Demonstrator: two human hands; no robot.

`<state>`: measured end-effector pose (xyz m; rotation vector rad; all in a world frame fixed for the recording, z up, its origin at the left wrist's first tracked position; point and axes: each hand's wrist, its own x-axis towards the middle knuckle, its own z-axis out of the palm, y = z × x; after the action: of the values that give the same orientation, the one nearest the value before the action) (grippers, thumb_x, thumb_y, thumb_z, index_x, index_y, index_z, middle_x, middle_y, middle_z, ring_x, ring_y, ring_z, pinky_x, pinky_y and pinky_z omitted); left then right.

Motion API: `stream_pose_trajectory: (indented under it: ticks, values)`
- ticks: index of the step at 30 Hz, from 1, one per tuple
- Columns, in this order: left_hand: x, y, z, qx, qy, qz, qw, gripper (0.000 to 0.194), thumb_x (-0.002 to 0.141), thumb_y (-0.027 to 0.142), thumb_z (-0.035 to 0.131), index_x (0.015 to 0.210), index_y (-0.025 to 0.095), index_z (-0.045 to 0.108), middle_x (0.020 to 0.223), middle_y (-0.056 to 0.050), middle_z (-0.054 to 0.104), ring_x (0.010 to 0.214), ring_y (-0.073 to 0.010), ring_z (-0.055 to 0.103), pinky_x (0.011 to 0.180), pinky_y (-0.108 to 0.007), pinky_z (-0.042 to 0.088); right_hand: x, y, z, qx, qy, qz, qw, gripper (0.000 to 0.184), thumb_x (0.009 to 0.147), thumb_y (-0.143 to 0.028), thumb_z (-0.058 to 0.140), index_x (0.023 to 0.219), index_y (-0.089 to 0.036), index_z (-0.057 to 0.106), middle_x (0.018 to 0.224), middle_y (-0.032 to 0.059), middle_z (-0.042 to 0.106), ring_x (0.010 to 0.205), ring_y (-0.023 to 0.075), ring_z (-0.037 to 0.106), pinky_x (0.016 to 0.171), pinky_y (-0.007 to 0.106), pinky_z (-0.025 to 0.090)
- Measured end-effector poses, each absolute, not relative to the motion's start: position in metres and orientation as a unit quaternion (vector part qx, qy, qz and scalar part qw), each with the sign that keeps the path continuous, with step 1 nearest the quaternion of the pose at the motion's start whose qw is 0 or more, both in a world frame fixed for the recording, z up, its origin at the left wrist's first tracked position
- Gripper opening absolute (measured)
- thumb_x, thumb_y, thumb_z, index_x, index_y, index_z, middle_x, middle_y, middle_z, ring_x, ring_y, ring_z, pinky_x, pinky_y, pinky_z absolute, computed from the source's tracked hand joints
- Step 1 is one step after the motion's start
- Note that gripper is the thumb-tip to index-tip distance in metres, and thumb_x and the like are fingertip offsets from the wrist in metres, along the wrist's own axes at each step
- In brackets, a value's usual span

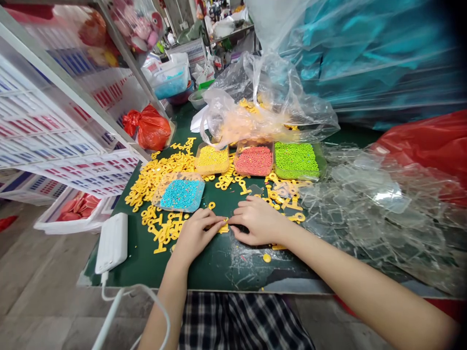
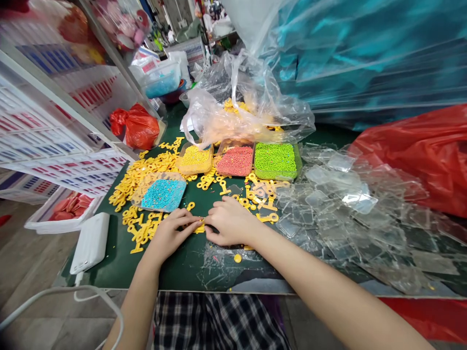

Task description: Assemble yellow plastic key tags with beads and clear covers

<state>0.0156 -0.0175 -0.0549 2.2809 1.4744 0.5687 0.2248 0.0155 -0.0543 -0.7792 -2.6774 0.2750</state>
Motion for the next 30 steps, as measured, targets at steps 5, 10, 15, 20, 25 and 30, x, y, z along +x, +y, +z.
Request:
stream_pose_trajectory:
  ticks: [5,10,15,20,25,30]
  values:
    - [0.0137,-0.0166,-0.056,0.803,0.515,0.21,0.212,0.023,0.093,0.036,0.056,0.103,0.027,0.075,0.082,-0.004,0.066,0.081,-0.0195,0.058,0.072,-0.032,0.048,0.2233,0.0155,-0.0565,-0.275,-0.943,0.106,0.156,0.022,0.086,-0.027,0.053,0.079,-0.018,0.072,0.067,0.0033,0.067,0.069,0.0175,0.052,0.068,0.033,0.025]
    - [0.0135,-0.0173,-0.0548,0.793,0.516,0.226,0.232,0.024,0.093,0.038,0.056,0.102,0.027,0.075,0.082,-0.004,0.066,0.081,-0.0194,0.059,0.073,-0.031,0.049,0.2229,0.0153,-0.0555,-0.275,-0.944,0.111,0.146,0.022,0.086,-0.026,0.053,0.081,-0.019,0.073,0.067,0.0025,0.066,0.068,0.0175,0.051,0.068,0.034,0.025]
    - [0.0137,-0.0174,-0.0531,0.764,0.542,0.286,0.201,0.023,0.093,0.036,0.056,0.1,0.024,0.074,0.085,-0.004,0.066,0.083,-0.0195,0.061,0.077,-0.033,0.05,0.2228,0.0152,-0.054,-0.275,-0.943,0.115,0.15,0.02,0.085,-0.025,0.054,0.079,-0.018,0.072,0.066,0.0033,0.067,0.067,0.0177,0.051,0.068,0.034,0.026]
    - [0.0131,-0.0167,-0.0543,0.761,0.552,0.271,0.208,0.019,0.091,0.034,0.057,0.093,0.023,0.072,0.086,-0.004,0.068,0.083,-0.0196,0.063,0.075,-0.032,0.051,0.2232,0.0152,-0.0547,-0.273,-0.94,0.123,0.164,0.02,0.085,-0.025,0.054,0.081,-0.017,0.072,0.067,0.0044,0.068,0.068,0.0181,0.053,0.069,0.033,0.026]
    - [0.0135,-0.0149,-0.0549,0.773,0.548,0.233,0.22,0.017,0.09,0.034,0.058,0.088,0.022,0.07,0.087,-0.004,0.069,0.085,-0.0203,0.063,0.078,-0.034,0.05,0.2236,0.0161,-0.0552,-0.275,-0.939,0.128,0.162,0.022,0.085,-0.025,0.053,0.081,-0.017,0.073,0.069,0.0047,0.069,0.069,0.0185,0.055,0.069,0.034,0.027]
    - [0.016,-0.0144,-0.0543,0.778,0.546,0.219,0.219,0.018,0.092,0.035,0.056,0.089,0.022,0.068,0.087,-0.005,0.068,0.087,-0.0211,0.061,0.079,-0.035,0.049,0.2237,0.016,-0.0562,-0.277,-0.938,0.132,0.164,0.023,0.086,-0.025,0.052,0.081,-0.019,0.073,0.07,0.0048,0.07,0.068,0.0179,0.055,0.069,0.034,0.028]
